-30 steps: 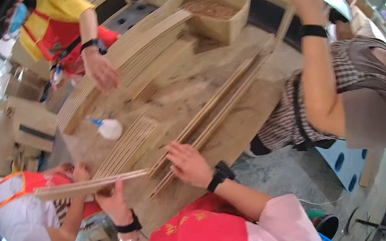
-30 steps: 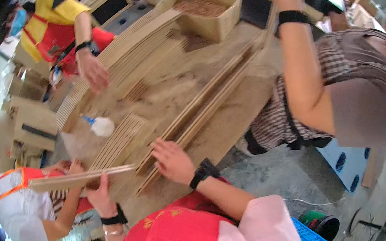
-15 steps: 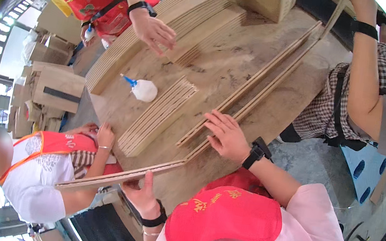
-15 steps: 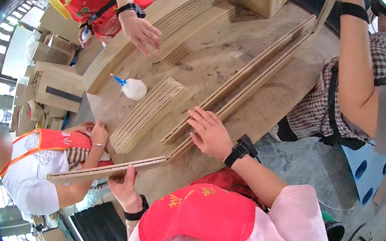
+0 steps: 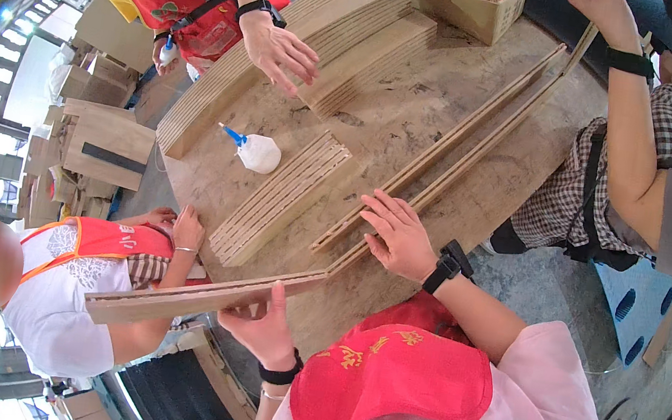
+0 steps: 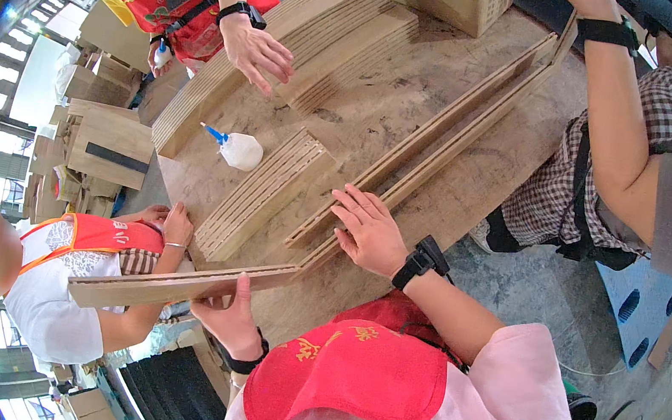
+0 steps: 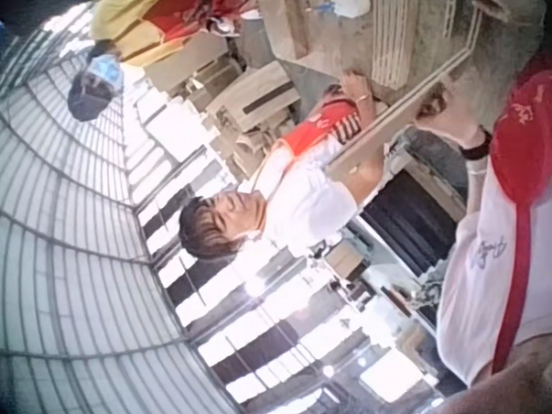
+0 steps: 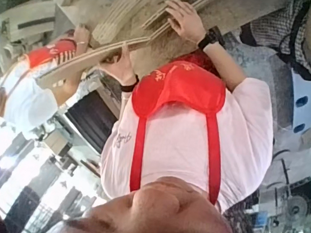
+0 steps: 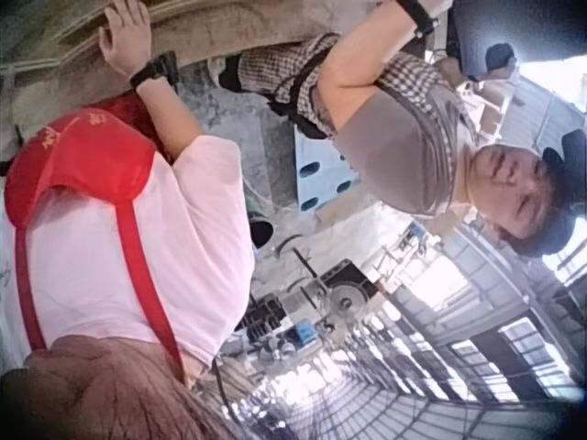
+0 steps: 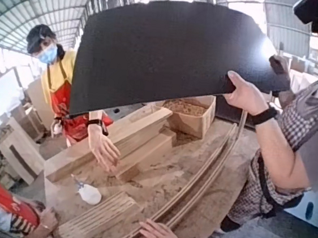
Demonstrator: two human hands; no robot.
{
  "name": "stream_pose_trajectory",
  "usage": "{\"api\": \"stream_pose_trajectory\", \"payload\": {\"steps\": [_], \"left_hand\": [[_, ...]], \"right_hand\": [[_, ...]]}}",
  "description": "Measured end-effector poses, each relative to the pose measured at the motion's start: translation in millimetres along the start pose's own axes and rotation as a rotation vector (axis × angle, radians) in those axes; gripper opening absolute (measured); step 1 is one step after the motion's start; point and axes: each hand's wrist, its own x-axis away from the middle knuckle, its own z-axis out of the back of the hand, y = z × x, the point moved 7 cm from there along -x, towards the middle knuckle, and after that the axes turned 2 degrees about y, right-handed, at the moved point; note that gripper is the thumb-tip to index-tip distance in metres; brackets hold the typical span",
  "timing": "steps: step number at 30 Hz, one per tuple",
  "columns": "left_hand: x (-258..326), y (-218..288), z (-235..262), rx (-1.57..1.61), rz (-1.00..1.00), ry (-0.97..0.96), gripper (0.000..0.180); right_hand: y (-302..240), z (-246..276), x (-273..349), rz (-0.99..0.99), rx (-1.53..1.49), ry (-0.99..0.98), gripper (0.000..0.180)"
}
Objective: Applying wood glue to small slats and assembling them into a larger wooden furniture panel.
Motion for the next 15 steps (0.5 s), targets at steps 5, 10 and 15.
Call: {"api": "stream_pose_trajectory", "payload": {"steps": [5, 10, 15], "left_hand": [[11.9, 5.0, -22.9, 0.267, -0.089, -0.012, 0.092], [23.9, 10.3, -33.4, 0.072, -0.202, 0.018, 0.091], [24.4, 10.2, -48.7, 0.022, -0.262, -0.069, 0.087]], "right_hand": [[0.2, -1.2, -0.7, 0.008, -0.002, -0.001, 0.038], [0.5, -0.9, 0.3, 0.015, -0.001, 0.0, 0.038], [-0.1, 3.0, 1.3, 0.022, 0.006, 0.012, 0.038]]}}
